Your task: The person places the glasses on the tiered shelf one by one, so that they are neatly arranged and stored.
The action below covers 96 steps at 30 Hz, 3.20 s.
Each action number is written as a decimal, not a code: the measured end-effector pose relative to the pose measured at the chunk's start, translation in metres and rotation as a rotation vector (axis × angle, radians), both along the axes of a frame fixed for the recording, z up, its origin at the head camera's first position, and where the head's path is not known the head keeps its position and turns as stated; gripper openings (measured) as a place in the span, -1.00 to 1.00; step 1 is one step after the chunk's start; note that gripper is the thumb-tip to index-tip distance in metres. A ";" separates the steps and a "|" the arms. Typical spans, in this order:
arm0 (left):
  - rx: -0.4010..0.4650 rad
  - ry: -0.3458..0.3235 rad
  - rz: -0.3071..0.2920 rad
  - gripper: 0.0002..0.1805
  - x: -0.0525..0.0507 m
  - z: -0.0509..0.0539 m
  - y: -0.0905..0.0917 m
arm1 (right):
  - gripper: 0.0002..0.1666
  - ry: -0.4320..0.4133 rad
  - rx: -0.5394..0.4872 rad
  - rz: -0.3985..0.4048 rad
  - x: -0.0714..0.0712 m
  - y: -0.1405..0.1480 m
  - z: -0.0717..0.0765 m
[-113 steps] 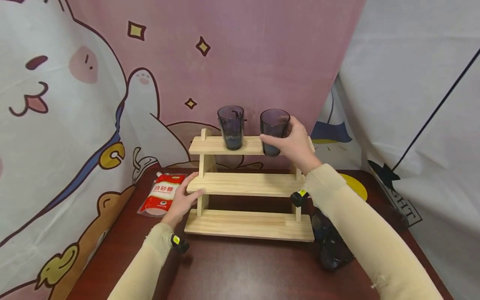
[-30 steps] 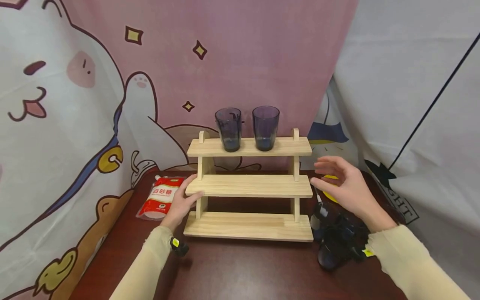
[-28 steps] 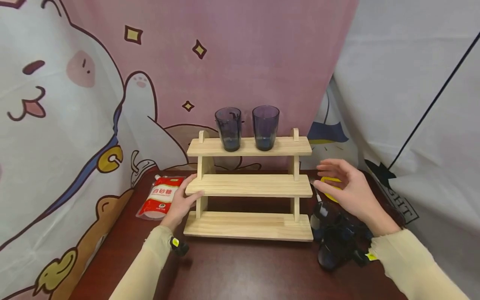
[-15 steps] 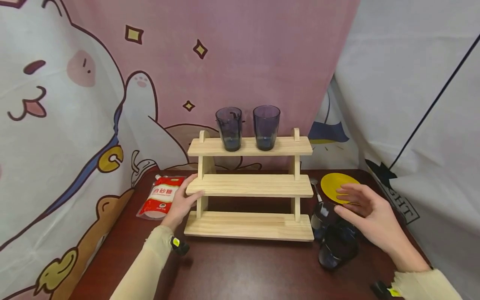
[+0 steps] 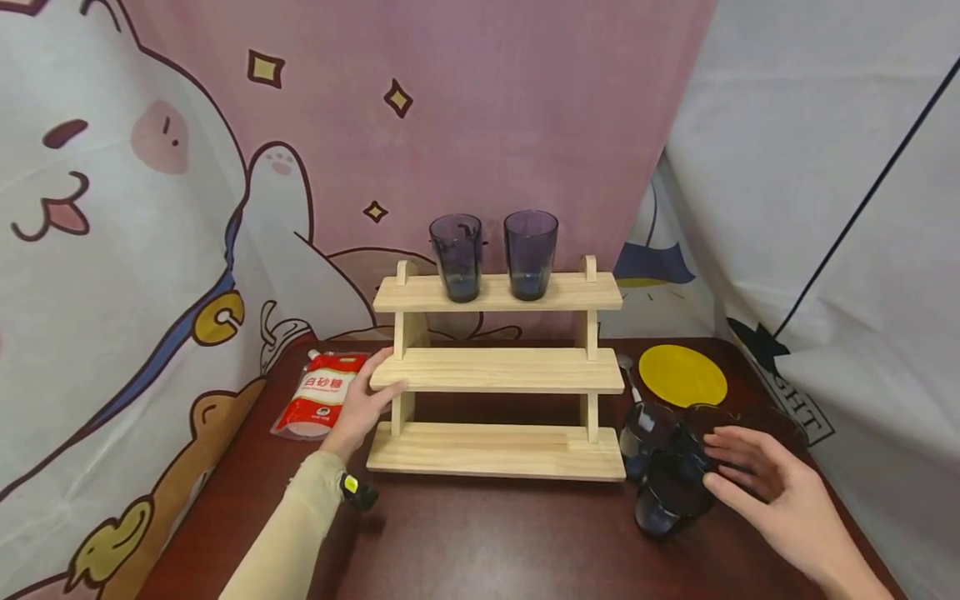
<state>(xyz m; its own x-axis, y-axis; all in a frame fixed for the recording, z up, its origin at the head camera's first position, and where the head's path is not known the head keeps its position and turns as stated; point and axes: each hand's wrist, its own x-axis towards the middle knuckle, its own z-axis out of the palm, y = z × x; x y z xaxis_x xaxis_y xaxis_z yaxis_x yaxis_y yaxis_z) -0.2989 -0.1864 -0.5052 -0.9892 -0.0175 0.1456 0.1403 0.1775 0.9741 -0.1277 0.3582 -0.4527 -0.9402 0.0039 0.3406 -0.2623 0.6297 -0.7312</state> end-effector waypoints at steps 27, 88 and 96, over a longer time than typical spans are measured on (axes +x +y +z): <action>0.038 -0.064 -0.047 -0.20 0.018 0.032 0.001 | 0.23 -0.449 0.089 -0.037 0.013 -0.004 -0.036; 0.038 -0.043 -0.050 -0.23 0.018 0.032 0.003 | 0.06 -0.141 -0.091 -0.061 0.007 -0.066 -0.034; 0.037 -0.045 -0.049 -0.22 0.018 0.032 0.003 | 0.01 -0.076 -0.149 0.021 -0.007 -0.088 -0.011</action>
